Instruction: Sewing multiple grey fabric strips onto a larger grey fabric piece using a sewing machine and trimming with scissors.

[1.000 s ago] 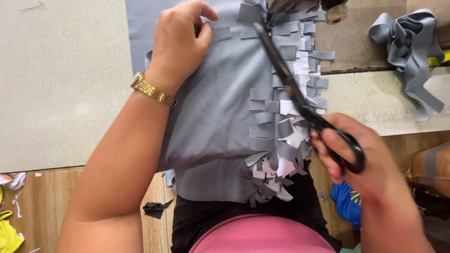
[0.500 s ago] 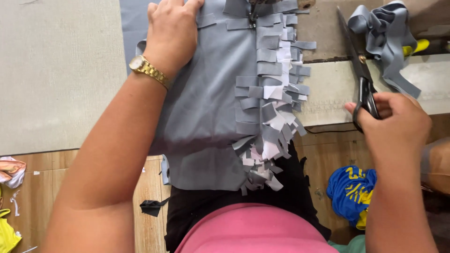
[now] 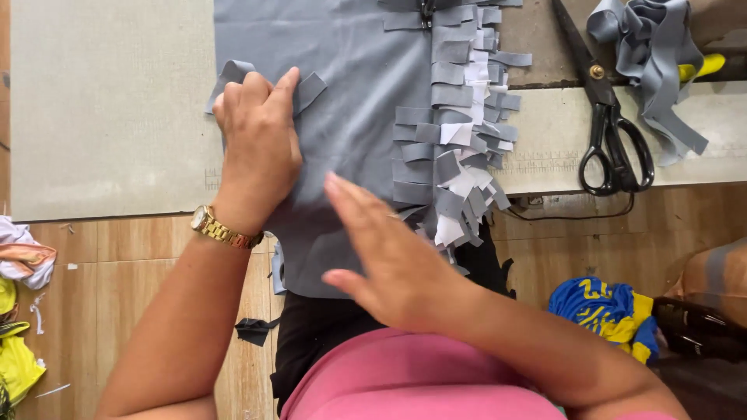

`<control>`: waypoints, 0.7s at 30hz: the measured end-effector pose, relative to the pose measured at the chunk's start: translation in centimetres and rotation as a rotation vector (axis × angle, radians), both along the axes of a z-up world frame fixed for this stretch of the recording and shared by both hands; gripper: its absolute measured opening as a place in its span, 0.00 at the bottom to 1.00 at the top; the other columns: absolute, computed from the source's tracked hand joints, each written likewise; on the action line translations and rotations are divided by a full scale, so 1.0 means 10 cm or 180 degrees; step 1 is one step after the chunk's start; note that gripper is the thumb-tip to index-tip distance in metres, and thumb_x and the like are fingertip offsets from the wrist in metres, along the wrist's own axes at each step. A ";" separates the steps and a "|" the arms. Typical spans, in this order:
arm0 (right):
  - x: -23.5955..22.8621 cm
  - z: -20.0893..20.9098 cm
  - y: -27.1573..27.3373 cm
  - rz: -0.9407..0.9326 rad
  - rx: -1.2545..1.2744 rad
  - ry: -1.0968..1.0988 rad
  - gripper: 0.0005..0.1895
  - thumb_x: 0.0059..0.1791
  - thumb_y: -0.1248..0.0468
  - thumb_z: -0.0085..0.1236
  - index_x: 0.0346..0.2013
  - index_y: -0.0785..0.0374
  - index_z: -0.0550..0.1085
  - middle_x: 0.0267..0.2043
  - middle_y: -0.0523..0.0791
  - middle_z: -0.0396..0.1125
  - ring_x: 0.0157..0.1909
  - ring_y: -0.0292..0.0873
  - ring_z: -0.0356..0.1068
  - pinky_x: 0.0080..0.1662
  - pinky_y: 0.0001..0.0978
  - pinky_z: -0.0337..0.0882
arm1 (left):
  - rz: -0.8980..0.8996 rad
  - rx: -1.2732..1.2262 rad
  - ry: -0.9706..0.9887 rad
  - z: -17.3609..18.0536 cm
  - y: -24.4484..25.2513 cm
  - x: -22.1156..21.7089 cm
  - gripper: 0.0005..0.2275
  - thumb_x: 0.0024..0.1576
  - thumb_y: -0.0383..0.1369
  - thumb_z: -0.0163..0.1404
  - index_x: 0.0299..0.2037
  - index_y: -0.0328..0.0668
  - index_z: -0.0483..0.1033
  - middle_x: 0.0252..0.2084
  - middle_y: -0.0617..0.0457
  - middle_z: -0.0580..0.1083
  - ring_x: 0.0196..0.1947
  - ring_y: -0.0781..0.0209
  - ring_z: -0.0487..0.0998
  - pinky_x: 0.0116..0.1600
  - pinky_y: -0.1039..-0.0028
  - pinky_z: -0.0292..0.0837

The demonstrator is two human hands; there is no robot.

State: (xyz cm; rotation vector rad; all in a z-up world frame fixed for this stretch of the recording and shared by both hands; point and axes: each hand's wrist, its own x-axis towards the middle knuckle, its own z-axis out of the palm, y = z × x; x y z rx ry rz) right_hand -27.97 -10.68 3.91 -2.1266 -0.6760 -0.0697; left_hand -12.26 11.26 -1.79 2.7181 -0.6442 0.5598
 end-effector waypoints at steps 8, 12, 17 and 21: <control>0.52 -0.30 -0.32 -0.1547 -0.2618 0.0037 0.47 0.60 0.36 0.38 0.84 0.65 0.48 0.88 0.54 0.35 0.87 0.59 0.31 0.80 0.61 0.29 | -0.0294 -0.0218 -0.0227 0.03 0.12 0.04 0.23 0.63 0.17 0.44 0.68 0.38 0.79 0.44 0.49 0.64 0.42 0.45 0.63 0.54 0.51 0.59; 0.28 -0.21 -0.75 -0.1840 -0.2666 0.0207 0.47 0.60 0.37 0.38 0.85 0.64 0.44 0.89 0.52 0.32 0.86 0.64 0.33 0.78 0.69 0.31 | -0.0271 -0.0179 -0.0257 0.07 0.10 0.01 0.23 0.63 0.18 0.46 0.68 0.39 0.79 0.45 0.48 0.65 0.42 0.44 0.63 0.53 0.52 0.59; 0.14 -0.28 -1.06 -0.1599 -0.2265 0.0176 0.46 0.61 0.39 0.36 0.84 0.67 0.47 0.89 0.53 0.36 0.88 0.60 0.33 0.78 0.69 0.33 | -0.0214 -0.0164 -0.0069 0.10 0.10 -0.01 0.19 0.67 0.23 0.51 0.69 0.39 0.78 0.47 0.48 0.66 0.44 0.44 0.65 0.57 0.46 0.61; 0.16 0.11 -0.95 -0.1541 -0.1757 0.0445 0.46 0.62 0.43 0.35 0.83 0.69 0.37 0.88 0.58 0.29 0.88 0.59 0.28 0.80 0.59 0.21 | -0.0164 -0.0142 -0.0099 0.08 0.09 -0.01 0.20 0.67 0.23 0.53 0.69 0.40 0.78 0.47 0.48 0.66 0.45 0.44 0.65 0.56 0.47 0.61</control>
